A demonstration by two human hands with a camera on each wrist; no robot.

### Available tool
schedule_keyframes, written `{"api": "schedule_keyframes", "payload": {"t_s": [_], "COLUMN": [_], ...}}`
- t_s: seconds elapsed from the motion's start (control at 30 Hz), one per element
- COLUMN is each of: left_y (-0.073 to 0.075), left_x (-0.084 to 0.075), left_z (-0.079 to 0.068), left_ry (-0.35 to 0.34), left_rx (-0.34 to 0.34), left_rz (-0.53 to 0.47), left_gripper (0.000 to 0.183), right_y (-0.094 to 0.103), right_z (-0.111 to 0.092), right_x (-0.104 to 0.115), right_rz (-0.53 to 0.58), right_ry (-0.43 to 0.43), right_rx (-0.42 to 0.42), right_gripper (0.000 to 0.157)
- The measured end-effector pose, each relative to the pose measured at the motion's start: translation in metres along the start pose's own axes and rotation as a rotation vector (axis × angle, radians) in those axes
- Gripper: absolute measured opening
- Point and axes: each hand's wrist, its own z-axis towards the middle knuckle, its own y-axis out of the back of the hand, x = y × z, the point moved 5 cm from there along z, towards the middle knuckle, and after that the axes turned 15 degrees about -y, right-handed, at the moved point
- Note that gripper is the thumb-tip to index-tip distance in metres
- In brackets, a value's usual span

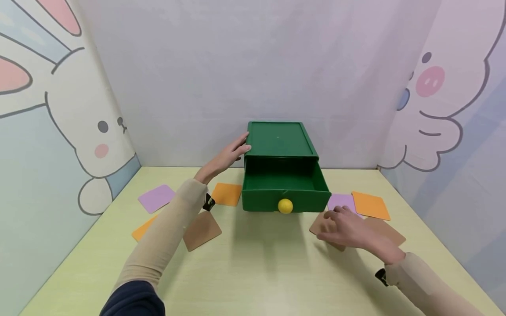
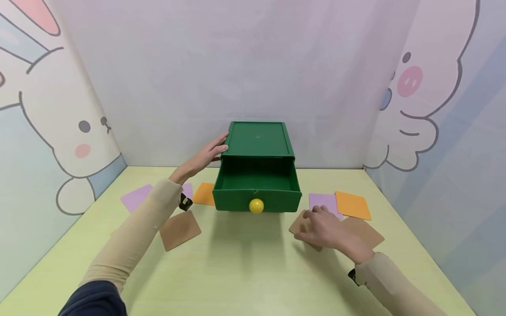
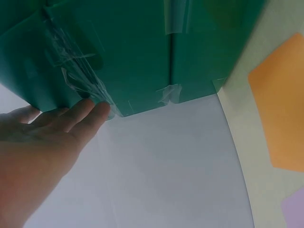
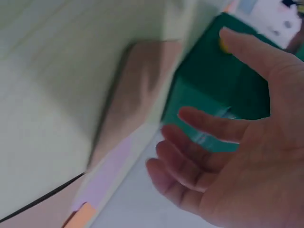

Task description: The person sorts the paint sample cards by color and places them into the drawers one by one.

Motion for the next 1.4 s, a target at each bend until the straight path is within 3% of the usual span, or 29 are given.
{"api": "schedule_keyframes", "payload": {"t_s": [0.1, 0.2, 0.5, 0.63, 0.83, 1.0, 1.3, 1.4], "left_y": [0.000, 0.001, -0.001, -0.001, 0.000, 0.000, -0.001, -0.001], "left_x": [0.000, -0.002, -0.028, -0.019, -0.003, -0.002, -0.003, -0.003], "left_z": [0.001, 0.001, -0.005, -0.003, 0.000, -0.001, 0.000, 0.001], "left_ry": [0.002, 0.007, 0.037, 0.029, 0.022, 0.023, 0.022, 0.021], "left_rx": [0.005, 0.006, 0.043, 0.029, 0.008, -0.001, 0.010, 0.013], "left_rz": [0.009, 0.004, 0.005, 0.000, 0.020, 0.023, 0.016, 0.004], "left_gripper": [0.065, 0.064, 0.065, 0.064, 0.063, 0.065, 0.065, 0.065], "right_y": [-0.011, -0.015, -0.019, -0.022, -0.022, -0.019, -0.020, -0.016], "right_z": [0.005, 0.008, 0.017, 0.020, 0.020, 0.019, 0.015, 0.015], "right_x": [-0.017, -0.023, -0.032, -0.035, -0.035, -0.029, -0.026, -0.025], "right_rz": [-0.086, -0.115, -0.106, -0.096, -0.026, -0.030, -0.048, -0.055], "right_ry": [-0.075, -0.113, -0.130, -0.150, -0.144, -0.074, -0.019, -0.002], "right_rx": [0.027, 0.062, 0.132, 0.148, 0.101, 0.031, 0.009, -0.042], "right_gripper": [0.082, 0.092, 0.092, 0.088, 0.081, 0.071, 0.074, 0.076]}}
